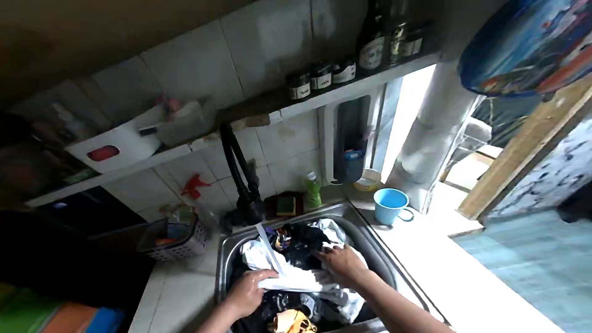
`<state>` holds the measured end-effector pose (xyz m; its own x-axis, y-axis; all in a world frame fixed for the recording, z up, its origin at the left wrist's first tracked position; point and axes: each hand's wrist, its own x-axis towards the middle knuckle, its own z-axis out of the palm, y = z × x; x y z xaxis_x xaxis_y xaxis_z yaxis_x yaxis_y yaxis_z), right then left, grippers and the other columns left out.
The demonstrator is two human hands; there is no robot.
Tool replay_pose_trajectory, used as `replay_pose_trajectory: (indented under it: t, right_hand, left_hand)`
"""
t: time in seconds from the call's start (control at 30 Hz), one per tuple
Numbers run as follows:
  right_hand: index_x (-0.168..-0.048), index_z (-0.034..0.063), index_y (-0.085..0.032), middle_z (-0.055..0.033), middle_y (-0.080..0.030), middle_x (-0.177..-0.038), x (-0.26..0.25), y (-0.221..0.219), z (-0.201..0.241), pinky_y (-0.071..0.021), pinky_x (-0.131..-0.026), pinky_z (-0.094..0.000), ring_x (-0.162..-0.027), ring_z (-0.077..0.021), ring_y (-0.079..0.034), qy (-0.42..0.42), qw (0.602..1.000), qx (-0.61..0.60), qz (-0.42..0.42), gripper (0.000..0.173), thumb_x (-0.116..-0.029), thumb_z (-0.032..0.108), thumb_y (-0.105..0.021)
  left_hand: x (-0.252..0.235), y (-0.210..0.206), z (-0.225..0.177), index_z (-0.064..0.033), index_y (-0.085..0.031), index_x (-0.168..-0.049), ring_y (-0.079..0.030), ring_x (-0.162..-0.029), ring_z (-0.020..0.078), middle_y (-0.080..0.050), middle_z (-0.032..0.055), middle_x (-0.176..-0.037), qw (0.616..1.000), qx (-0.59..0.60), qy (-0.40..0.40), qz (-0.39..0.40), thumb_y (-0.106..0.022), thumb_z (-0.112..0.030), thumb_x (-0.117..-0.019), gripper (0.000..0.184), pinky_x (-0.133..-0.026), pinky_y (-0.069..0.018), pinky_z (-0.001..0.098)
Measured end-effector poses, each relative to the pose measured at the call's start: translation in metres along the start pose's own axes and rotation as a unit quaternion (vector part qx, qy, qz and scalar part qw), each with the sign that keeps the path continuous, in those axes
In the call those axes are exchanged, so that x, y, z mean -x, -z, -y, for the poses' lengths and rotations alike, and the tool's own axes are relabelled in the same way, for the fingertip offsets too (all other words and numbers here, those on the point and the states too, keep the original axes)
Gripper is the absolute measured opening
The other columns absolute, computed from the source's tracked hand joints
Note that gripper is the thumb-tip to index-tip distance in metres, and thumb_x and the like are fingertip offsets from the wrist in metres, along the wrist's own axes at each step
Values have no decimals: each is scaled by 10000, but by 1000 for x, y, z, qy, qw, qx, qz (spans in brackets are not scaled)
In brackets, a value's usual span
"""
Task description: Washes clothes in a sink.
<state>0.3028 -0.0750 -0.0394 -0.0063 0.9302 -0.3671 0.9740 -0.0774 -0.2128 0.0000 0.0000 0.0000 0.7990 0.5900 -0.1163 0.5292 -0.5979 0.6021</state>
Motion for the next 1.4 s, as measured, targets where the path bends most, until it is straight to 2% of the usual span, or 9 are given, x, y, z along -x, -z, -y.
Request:
replay_pose_trajectory:
  t: [0.27,0.43,0.53,0.67,0.77,0.93,1.17,1.3,1.4]
  right_hand:
    - [-1108,174,-734,-127,-704,-1169,34,60,-36,-540,-865,-610,-1124,-368,-658,-146,966,-98,-189,248,-911,315,-681]
    - [-1163,101,-714,-153,-701,-1139,19,54,-24,-503,-954,-593,-1111,-332,-648,-84,947,-262,-169,281,-946,271,-658]
    - [-1141,35,-631,-90,-589,-843,14,54,-12,-491,-691,-371,-716,-171,-552,-11,823,-537,-184,176,-1053,116,-503]
    - [-1158,109,-594,-16,-624,-789,28,82,-1,-550,-611,-314,-664,-107,-616,40,590,-771,-238,199,-1036,123,-437]
    - [-1238,114,-584,-86,-719,-939,38,94,-2,-596,-697,-374,-801,-175,-702,83,548,-801,-225,264,-1010,156,-457]
    - [-1233,84,-583,-87,-688,-946,29,97,35,-584,-757,-374,-818,-167,-674,134,642,-742,-139,219,-1087,126,-425]
    - [-1230,74,-629,-107,-697,-1005,1,84,22,-572,-826,-391,-872,-178,-678,78,785,-567,-235,258,-1024,230,-639]
    - [-1545,293,-439,-155,-535,-1457,12,83,45,-500,-1024,-599,-1256,-335,-589,96,933,-317,-138,972,-732,677,-808]
    - [-1321,83,-655,-214,-538,-1430,9,80,68,-429,-1041,-665,-1305,-414,-528,128,955,-240,-115,587,-877,456,-753]
  left_hand:
    - [15,47,37,-87,-630,-1319,-553,-1294,382,-554,204,-1410,944,-173,278,-49,-698,-59,-868,457,-1070,-480,554]
    - [-5,-1,8,-123,-520,-1492,-381,-1500,246,-420,84,-1611,982,-143,124,21,-765,-350,-875,701,-1234,-335,451]
    - [-26,-25,-13,-123,-560,-1470,-450,-1447,240,-566,81,-1492,985,-146,90,21,-667,-466,-948,634,-1254,-274,444]
    - [-40,-5,-30,-31,-730,-1137,-649,-1177,291,-707,158,-1186,987,-98,130,-9,-597,-204,-996,260,-1090,-473,485]
    - [-44,28,-39,-32,-681,-1156,-631,-1178,244,-674,138,-1219,984,-22,149,-99,-596,-146,-965,238,-1061,-494,430]
    - [-58,17,-74,8,-391,-1525,-544,-1365,214,-565,163,-1463,988,123,61,-74,-864,-357,-807,934,-1173,-437,397]
    - [-70,49,-69,-31,-708,-1172,-680,-1080,190,-723,123,-1123,981,118,104,-112,-688,-301,-976,335,-1024,-527,411]
    - [-66,70,-80,-30,-698,-1204,-663,-1136,226,-708,152,-1171,982,72,148,-89,-602,-465,-1020,482,-1057,-505,443]
    - [-63,65,-96,-6,-726,-1095,-665,-1022,205,-715,138,-1057,992,55,92,-64,-610,-434,-1021,450,-985,-515,417]
